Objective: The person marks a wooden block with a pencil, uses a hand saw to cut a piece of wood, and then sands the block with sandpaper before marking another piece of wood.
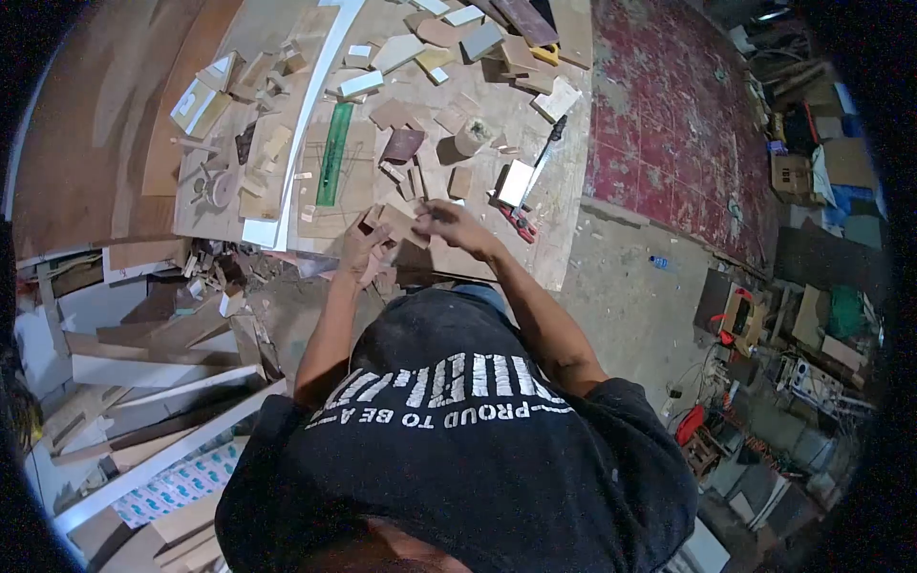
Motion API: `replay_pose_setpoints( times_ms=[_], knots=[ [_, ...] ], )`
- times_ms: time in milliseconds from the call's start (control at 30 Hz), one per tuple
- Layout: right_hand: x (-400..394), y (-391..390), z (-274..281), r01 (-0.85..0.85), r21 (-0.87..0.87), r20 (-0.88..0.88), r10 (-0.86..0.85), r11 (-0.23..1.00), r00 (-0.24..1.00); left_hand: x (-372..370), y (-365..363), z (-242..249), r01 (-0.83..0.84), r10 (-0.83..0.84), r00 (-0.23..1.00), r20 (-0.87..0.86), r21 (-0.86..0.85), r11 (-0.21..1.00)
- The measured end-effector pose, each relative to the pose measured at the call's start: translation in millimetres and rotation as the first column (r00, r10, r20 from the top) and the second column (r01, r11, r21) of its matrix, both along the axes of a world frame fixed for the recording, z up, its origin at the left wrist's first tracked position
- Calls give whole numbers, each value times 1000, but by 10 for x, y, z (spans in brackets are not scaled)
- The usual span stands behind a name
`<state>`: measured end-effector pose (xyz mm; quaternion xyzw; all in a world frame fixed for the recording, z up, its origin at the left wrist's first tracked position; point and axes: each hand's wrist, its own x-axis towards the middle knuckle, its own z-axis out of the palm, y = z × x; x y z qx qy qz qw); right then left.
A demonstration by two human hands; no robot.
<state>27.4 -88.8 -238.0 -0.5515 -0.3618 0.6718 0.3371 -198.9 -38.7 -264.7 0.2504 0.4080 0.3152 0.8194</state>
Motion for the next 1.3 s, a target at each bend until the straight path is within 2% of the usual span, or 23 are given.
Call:
replay_pose_setpoints(
  times_ms=[67,133,200,267,300,333,367,433,500,533,600,667,700,833,900,1000,1067,1133,1167,1200,1267,1300],
  knots=[
    [173,-42,-35,145,-158,-267,-184,977,946,29,-22,72,-46,46,998,31,-14,999],
    [283,-81,-37,138,-150,-266,-174,979,948,72,-16,58,-101,104,986,129,-26,995],
    [313,-101,10,142,-138,-258,-174,980,950,129,-18,136,-89,91,987,134,-21,996],
    [212,-95,172,35,98,60,-41,995,997,194,-11,181,-68,69,988,141,-14,998],
    [188,-83,6,-31,244,139,-4,969,990,220,-8,162,-50,48,991,127,10,999],
    [169,-65,-83,-55,261,169,10,964,986,245,1,149,-33,29,993,112,34,999],
    [179,-54,-162,-62,229,205,14,971,979,255,12,134,-29,25,994,110,37,999],
    [217,56,-234,-67,201,240,18,977,971,260,47,67,-75,81,989,-120,53,996],
    [318,269,-338,-5,-110,381,47,994,923,133,96,-253,-135,133,975,-179,-2,991],
    [337,354,-527,102,-4,435,-90,995,896,64,107,-362,-201,181,954,-241,-58,978],
    [366,555,-777,230,275,369,-324,933,871,36,37,-202,-223,193,942,-276,-80,972],
    [444,588,-475,128,147,660,-193,981,726,-29,-27,-70,-253,236,927,-293,-22,967],
    [509,530,-644,57,116,771,-126,992,625,-57,-29,-24,-264,247,923,-295,-17,964],
    [392,314,-715,166,43,827,-129,985,548,-94,-135,67,-246,230,945,-233,-45,968],
    [263,374,-751,265,-9,893,-111,964,436,-65,-163,119,-234,216,954,-208,-63,970],
    [278,447,-857,191,44,885,-127,981,448,-23,-203,263,-163,163,971,-175,16,987],
    [362,431,-895,162,23,889,-94,987,449,20,-172,388,-112,115,992,-52,71,991],
    [491,323,-865,130,251,662,-268,959,699,87,-118,536,-140,141,990,-13,41,989],
    [543,291,-1000,191,256,360,-277,947,891,107,-104,568,-130,128,991,30,72,989],
    [540,276,-779,187,263,361,-276,947,891,141,-56,608,-120,112,991,75,113,986],
    [465,171,164,209,20,-9,-209,978,978,247,-13,757,-131,118,989,94,151,980],
    [438,158,377,208,26,-10,-208,978,978,294,7,834,-135,117,987,109,185,973]
  ],
)
